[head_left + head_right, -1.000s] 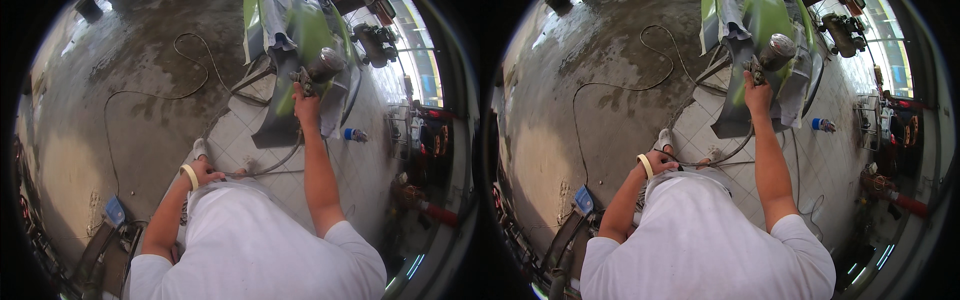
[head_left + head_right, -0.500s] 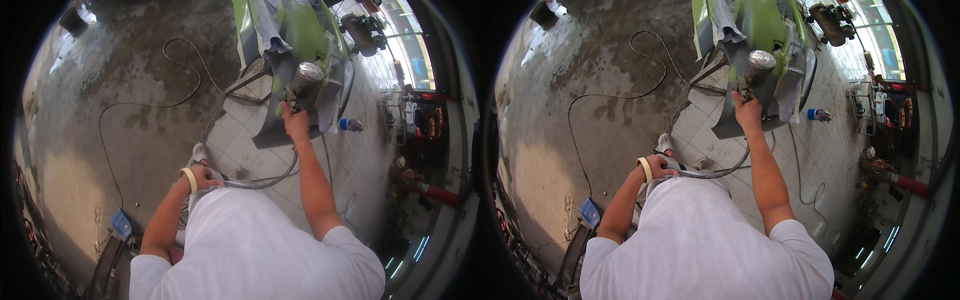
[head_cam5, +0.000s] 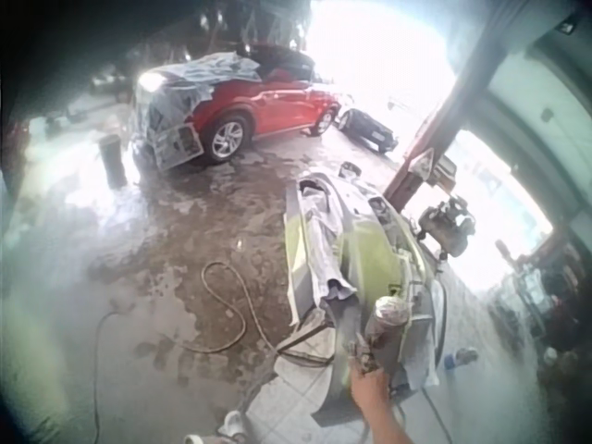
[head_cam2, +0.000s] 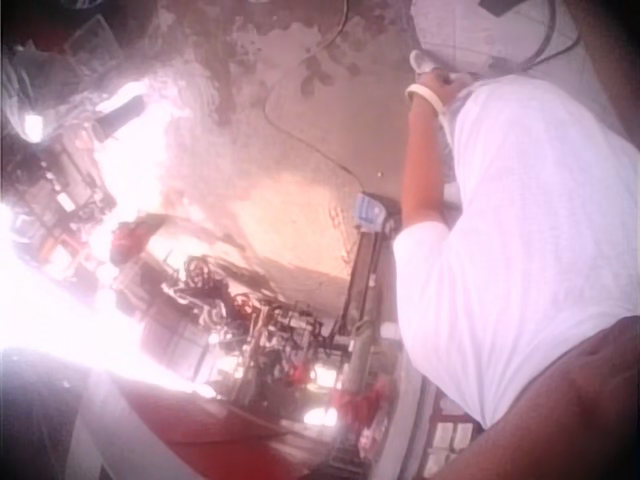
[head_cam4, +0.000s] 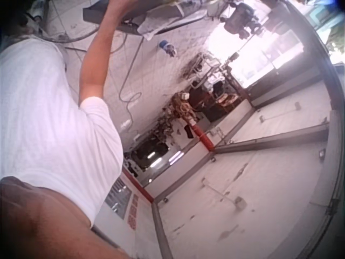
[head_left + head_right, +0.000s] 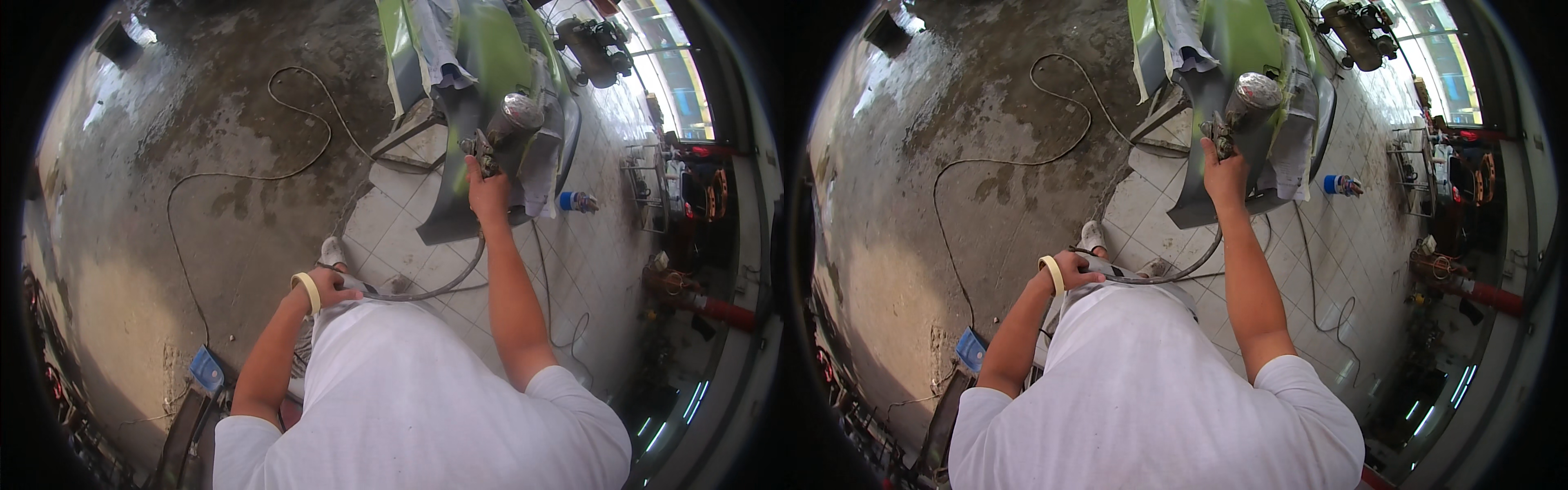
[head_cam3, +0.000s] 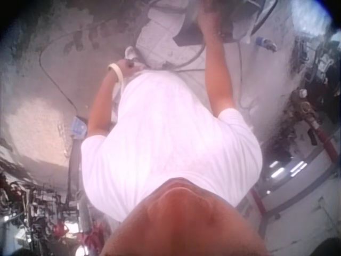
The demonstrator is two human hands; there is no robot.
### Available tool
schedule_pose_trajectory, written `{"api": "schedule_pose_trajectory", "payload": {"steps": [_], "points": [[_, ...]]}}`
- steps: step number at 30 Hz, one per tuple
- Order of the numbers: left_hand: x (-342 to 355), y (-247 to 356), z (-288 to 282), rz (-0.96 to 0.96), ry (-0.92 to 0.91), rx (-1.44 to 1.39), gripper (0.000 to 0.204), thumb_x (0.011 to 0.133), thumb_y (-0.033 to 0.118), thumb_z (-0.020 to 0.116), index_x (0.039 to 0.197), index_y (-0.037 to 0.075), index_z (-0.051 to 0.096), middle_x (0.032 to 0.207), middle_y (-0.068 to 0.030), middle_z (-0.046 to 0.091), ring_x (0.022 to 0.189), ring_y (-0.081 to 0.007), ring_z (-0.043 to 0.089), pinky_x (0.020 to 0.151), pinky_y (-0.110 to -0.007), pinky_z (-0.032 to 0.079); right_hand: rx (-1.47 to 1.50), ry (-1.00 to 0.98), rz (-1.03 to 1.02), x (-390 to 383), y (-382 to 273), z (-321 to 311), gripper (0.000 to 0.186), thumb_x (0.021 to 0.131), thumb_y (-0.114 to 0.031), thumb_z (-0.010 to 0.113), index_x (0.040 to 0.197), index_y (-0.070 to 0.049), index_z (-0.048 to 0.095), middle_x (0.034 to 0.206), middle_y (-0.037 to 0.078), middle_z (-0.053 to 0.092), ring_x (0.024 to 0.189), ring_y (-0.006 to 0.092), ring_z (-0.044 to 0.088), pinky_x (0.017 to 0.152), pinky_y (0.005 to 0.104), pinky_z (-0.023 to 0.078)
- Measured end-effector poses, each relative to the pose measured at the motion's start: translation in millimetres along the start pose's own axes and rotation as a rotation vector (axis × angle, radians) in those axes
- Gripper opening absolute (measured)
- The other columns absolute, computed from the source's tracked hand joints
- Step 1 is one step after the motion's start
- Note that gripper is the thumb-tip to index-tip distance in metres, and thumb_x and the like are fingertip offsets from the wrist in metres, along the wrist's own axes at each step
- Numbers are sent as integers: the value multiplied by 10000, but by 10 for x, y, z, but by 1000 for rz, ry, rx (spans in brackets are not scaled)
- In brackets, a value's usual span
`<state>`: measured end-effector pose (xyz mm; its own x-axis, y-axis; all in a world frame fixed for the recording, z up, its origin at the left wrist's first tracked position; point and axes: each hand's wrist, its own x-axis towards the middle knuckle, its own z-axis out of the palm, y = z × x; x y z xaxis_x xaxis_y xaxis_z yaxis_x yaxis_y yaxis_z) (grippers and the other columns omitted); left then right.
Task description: The person uses a spray gun to apply green paint to a car bumper that is masked with paper and tape. The person moves the spray gun in steady passes across the surface, covering the entire bumper with a uniform coat.
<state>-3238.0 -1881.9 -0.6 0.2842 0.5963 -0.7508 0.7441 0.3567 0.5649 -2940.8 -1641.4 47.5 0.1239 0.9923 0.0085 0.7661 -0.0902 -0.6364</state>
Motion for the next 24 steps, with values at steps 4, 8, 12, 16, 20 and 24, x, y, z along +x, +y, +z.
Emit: {"api": "schedule_pose_trajectory", "payload": {"steps": [4,8,12,16,20,24], "points": [[53,-6,14,43,-25,28,685,814,684,703,772,1,728,770,-188,672,754,-320,643,772,-410,515,-31,-10,-8,-82,79,-21,555,922,-557,697,891,-4,689,710,124,703,617,287,698,625,417,536],[138,80,-70,46,-46,86,707,819,707,676,818,3,745,881,-205,700,829,-333,661,811,-416,517,-38,11,-58,-25,-68,-82,560,924,-567,685,915,-7,697,715,133,702,739,319,720,721,432,541],[210,182,-185,22,-73,93,733,812,730,668,865,4,758,981,-210,713,892,-343,669,844,-419,519,-106,41,-100,-10,-157,-93,567,925,-574,678,928,-7,698,739,140,712,782,343,724,765,436,542],[202,220,-188,23,-139,144,752,799,745,672,879,3,765,993,-214,715,904,-353,672,853,-426,520,-67,-132,11,-212,15,-116,585,922,-586,672,962,-3,696,772,169,718,825,407,710,791,456,539],[243,168,-128,32,-139,126,756,798,743,675,888,-2,770,975,-222,715,910,-356,677,857,-427,521,-45,-114,-13,-233,59,-111,586,918,-588,674,988,-6,696,781,188,714,853,445,694,780,478,534],[221,173,-128,43,-98,85,754,806,729,674,901,-12,772,953,-220,722,912,-352,682,859,-424,524,-53,-48,-75,-43,-114,-56,588,925,-591,663,1015,-11,698,830,228,713,899,477,675,771,503,527]]}}
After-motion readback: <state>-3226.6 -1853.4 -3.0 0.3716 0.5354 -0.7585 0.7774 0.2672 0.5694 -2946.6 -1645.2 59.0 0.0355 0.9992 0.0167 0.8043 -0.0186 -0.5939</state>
